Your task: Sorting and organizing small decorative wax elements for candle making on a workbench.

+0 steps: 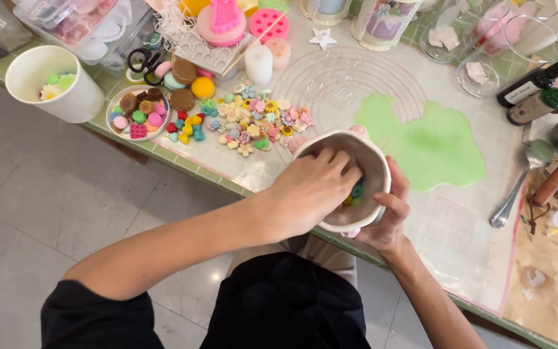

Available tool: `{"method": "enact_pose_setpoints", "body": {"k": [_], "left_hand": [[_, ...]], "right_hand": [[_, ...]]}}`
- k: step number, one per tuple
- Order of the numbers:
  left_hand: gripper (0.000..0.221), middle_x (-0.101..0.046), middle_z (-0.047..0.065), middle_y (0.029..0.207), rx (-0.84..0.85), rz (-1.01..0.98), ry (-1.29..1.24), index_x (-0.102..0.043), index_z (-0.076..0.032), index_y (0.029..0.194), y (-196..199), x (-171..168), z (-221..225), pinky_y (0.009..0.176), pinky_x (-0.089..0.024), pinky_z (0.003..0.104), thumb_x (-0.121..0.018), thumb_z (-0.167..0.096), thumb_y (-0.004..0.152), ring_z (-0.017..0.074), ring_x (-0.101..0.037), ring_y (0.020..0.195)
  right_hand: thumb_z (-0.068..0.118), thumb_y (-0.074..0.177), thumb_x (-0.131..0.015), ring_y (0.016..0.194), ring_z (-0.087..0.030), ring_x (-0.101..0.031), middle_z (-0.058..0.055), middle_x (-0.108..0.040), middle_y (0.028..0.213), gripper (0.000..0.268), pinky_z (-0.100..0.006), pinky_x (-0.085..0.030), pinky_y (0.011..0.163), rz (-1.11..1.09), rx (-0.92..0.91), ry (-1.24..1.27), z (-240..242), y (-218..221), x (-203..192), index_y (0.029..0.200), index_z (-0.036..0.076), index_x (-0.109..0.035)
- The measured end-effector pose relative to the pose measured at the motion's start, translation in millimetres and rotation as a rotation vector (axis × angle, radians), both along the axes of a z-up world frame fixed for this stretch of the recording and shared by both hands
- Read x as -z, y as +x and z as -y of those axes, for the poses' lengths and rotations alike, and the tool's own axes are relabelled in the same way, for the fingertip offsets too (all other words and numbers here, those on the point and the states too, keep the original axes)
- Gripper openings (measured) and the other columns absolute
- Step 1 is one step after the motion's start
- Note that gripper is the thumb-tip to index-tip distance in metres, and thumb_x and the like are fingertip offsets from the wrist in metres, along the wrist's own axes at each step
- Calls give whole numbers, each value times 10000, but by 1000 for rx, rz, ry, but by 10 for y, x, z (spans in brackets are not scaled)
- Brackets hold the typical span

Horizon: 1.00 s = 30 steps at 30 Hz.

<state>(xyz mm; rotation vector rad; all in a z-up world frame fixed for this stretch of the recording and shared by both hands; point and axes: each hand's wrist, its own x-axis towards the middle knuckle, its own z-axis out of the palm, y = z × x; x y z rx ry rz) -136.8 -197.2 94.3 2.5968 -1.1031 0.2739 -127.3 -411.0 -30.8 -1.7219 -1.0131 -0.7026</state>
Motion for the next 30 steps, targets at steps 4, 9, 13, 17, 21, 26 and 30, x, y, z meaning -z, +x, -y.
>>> {"method": "enact_pose_setpoints", "body": {"k": [4,9,13,17,21,26,30], "left_hand": [[566,-618,182,1230,-52,-54,227,-662,13,1220,141,298,112,837,-562,418,-792,-291,761,321,-614,1133],[634,-572,199,1297,-63,-218,312,-639,-20,1262,274,333,184,885,-538,418,-800,-373,761,335,-590,1152],[733,-565,223,1335,-15,-232,302,-576,2,1366,352,448,163,960,-513,428,-799,-410,802,351,-622,1133],[718,-549,221,1369,44,-323,387,-587,-40,1347,436,336,224,999,-500,417,-817,-432,792,329,-626,1173],[772,-525,201,1395,-29,-345,457,-561,-25,1365,443,324,287,964,-517,410,-830,-449,778,323,-611,1200],[732,-549,179,1394,-7,-396,442,-615,-55,1327,489,326,275,960,-539,405,-826,-490,778,294,-618,1219],[729,-601,137,1352,-8,-382,497,-618,-84,1333,530,354,324,937,-554,388,-822,-506,774,244,-639,1196]], "right_hand": [[294,687,-972,1398,-435,-493,-255,-266,1564,958,-528,-537,1111,69,40,-27,-28,4,3,1372,218,-305],[296,690,-978,1354,-408,-531,-253,-281,1558,959,-501,-557,1080,52,42,-41,-40,-22,-60,1369,224,-304],[337,685,-967,1372,-400,-515,-252,-289,1556,969,-506,-550,1084,32,32,-46,-51,-26,-87,1379,230,-300],[349,685,-958,1422,-432,-457,-261,-277,1561,965,-529,-524,1115,26,36,-43,-35,-25,-70,1382,231,-300],[339,667,-967,1435,-437,-437,-251,-281,1560,978,-535,-510,1131,15,48,-54,-41,-26,-94,1382,234,-308],[315,689,-970,1451,-433,-440,-246,-272,1577,970,-536,-509,1150,4,46,-46,-54,-11,-73,1396,236,-311],[305,677,-964,1447,-421,-446,-240,-281,1589,954,-533,-500,1146,-15,48,-27,-49,-5,-79,1388,229,-333]]}}
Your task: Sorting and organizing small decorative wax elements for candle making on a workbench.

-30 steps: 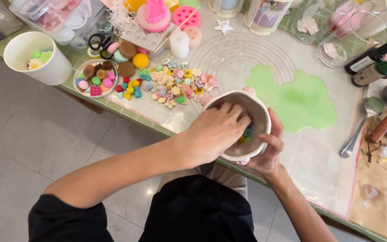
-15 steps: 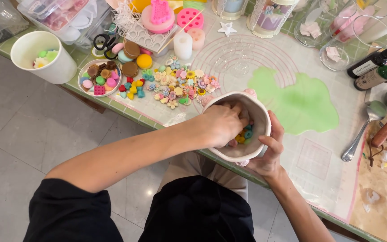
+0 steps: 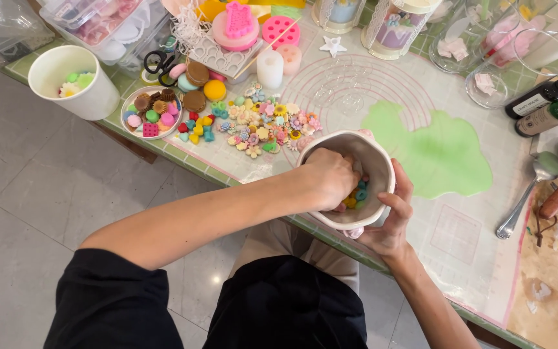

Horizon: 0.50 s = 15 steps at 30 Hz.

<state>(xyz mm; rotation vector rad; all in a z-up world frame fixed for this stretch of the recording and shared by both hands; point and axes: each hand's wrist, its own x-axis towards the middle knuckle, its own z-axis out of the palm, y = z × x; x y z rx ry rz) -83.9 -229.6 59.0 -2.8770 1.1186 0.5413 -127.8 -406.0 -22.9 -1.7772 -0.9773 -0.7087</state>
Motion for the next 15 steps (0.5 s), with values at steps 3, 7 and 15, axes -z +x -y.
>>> {"method": "enact_pose_setpoints", "body": {"k": [3,7,15], "left_hand": [[754,-637,131,1305,34,1,4,-614,-71,1330,22,-4,-18,908,-562,376,-828,-525,767,230,-657,1162],[643,-728,76,1168,-13,-36,49,-715,-68,1198,5,-106,-26,861,-586,371,-845,-518,758,223,-708,1092],[403,-767,44,1058,26,-19,59,-780,-161,1050,123,-39,68,806,-592,388,-847,-419,748,224,-733,1022]], "right_hand": [[304,668,-965,1458,-431,-423,-244,-266,1598,958,-540,-487,1154,-11,3,-1,8,-2,5,1386,225,-335],[293,670,-980,1458,-418,-442,-246,-269,1603,971,-533,-495,1156,-3,15,-7,-10,11,-4,1389,218,-331],[263,612,-995,1454,-424,-437,-252,-283,1589,1015,-529,-469,1168,-23,49,1,-78,-23,-117,1368,189,-321]]}}
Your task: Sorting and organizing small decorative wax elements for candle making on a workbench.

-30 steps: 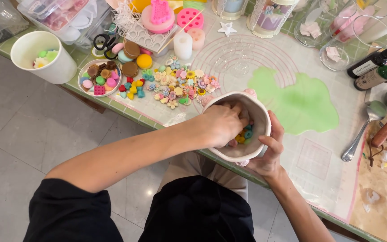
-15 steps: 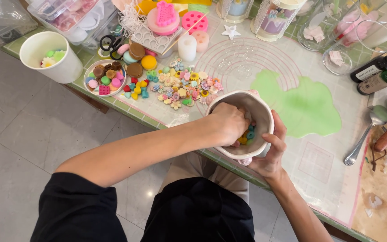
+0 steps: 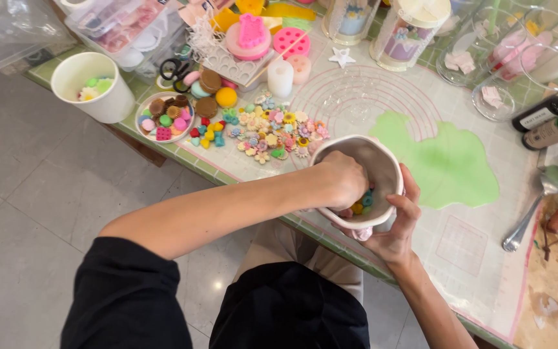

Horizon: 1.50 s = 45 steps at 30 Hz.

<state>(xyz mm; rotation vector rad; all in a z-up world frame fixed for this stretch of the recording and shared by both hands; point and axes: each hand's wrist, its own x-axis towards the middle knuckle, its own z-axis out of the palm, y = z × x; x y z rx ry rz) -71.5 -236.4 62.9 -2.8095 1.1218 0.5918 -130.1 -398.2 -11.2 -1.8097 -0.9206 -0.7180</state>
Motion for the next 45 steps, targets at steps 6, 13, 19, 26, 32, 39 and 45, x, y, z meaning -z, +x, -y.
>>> {"method": "enact_pose_setpoints", "body": {"k": [6,13,19,26,32,39,45], "left_hand": [[362,-774,95,993,35,-61,-239,-784,-99,944,203,-82,-145,816,-583,366,-896,-258,640,252,-743,954],[326,-707,143,953,-15,-322,-923,-728,-52,1053,352,-390,-562,715,-568,352,-851,-184,781,245,-672,821],[290,-739,137,1091,-509,-971,-1814,-635,-38,1170,565,-185,-1060,713,-608,271,-733,-155,923,190,-683,876],[207,-672,229,1033,-807,-1204,-2402,-634,32,1093,685,666,-1545,684,-613,314,-650,-132,967,273,-677,836],[344,-644,308,1204,-844,-1231,-2540,-600,137,1180,550,606,-1578,960,-615,438,-535,-146,997,380,-668,1124],[460,-560,354,1377,-846,-1175,-2587,-546,143,1287,344,556,-1864,1137,-462,546,-495,-236,1033,468,-538,1324],[527,-579,304,1405,-741,-1198,-2611,-542,99,1366,184,497,-1861,1146,-452,517,-462,-317,1053,406,-555,1326]], "right_hand": [[257,627,-989,1450,-389,-459,-243,-285,1592,1023,-490,-502,1154,-62,8,35,-28,-8,2,1373,182,-293],[234,652,-964,1460,-363,-458,-231,-275,1596,1017,-497,-517,1160,-157,42,19,-37,-17,-46,1384,165,-261],[217,628,-973,1474,-368,-419,-232,-260,1599,1046,-482,-460,1196,-171,67,-14,-38,-34,-54,1380,168,-247],[187,603,-976,1473,-355,-423,-216,-269,1599,1054,-470,-465,1196,-198,67,8,-34,-40,-15,1372,180,-255],[270,617,-945,1534,-378,-340,-236,-175,1676,1169,-500,-402,1239,-251,-9,-65,193,-19,-191,1500,185,-184],[164,937,-681,1342,-286,-551,-181,-557,1425,541,-424,-441,1125,-206,34,-294,14,341,-1308,1436,75,-493],[192,933,-746,968,-272,-730,-114,-745,1119,302,-394,-583,847,-137,-197,-653,-1194,991,-1709,1215,91,-716]]}}
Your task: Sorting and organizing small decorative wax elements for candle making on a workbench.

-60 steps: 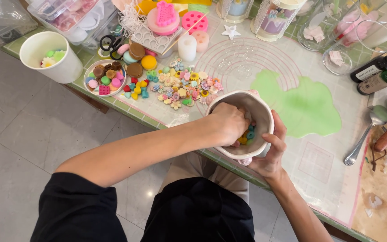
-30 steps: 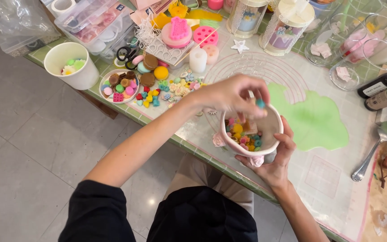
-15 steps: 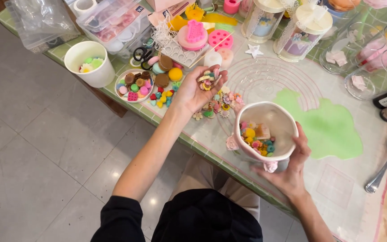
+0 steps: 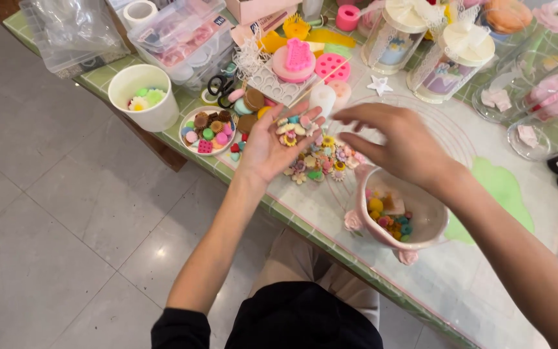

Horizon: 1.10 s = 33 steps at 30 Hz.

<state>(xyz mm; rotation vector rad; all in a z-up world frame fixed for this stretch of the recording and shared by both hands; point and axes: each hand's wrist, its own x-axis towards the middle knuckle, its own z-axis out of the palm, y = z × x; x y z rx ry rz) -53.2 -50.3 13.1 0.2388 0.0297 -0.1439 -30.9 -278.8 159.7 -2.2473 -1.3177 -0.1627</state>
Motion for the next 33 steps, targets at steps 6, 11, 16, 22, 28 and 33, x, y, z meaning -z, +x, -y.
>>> {"method": "enact_pose_setpoints", "body": {"k": [6,11,16,22,28,33], "left_hand": [[582,-658,191,1230,17,117,-164,-583,81,1367,-61,186,-33,1078,-485,477,-476,-435,1119,257,-628,1094],[607,-656,157,1204,83,167,-238,-587,73,1345,-78,157,-61,1113,-466,466,-451,-481,1141,252,-625,1098],[633,-644,158,1224,25,42,-123,-512,29,1371,-70,134,-72,1180,-401,544,-426,-533,1093,279,-622,1185],[644,-621,151,1261,25,-3,-160,-482,9,1387,-161,-14,-123,1167,-379,586,-420,-543,1060,295,-615,1193],[599,-562,277,1383,-67,-167,-179,-511,64,1388,-281,-55,-363,1192,-379,496,-379,-427,1071,374,-549,1311],[521,-489,285,1500,-239,-60,-137,-469,74,1434,-599,33,-996,1227,-360,508,-379,-333,1121,358,-455,1397]], "right_hand": [[303,873,-757,897,-312,-678,-126,-691,1025,450,-438,-548,767,-56,-159,-147,-597,338,233,1288,144,-691],[305,901,-730,960,-315,-660,-118,-672,1043,425,-448,-532,819,-114,-232,-185,-710,507,381,1291,140,-691],[240,950,-677,987,-293,-673,-98,-690,1078,333,-427,-536,838,-209,-239,-206,-796,616,442,1262,124,-695],[228,934,-696,905,-271,-686,-106,-701,1019,258,-403,-552,775,-183,-205,-201,-889,664,542,1144,81,-727],[241,1013,-646,837,-162,-730,-74,-735,960,239,-329,-584,723,-366,-138,-32,-932,830,571,1117,32,-698],[244,991,-661,779,-193,-730,-85,-756,917,233,-339,-587,702,-312,-186,-112,-1145,658,550,1113,57,-726]]}}
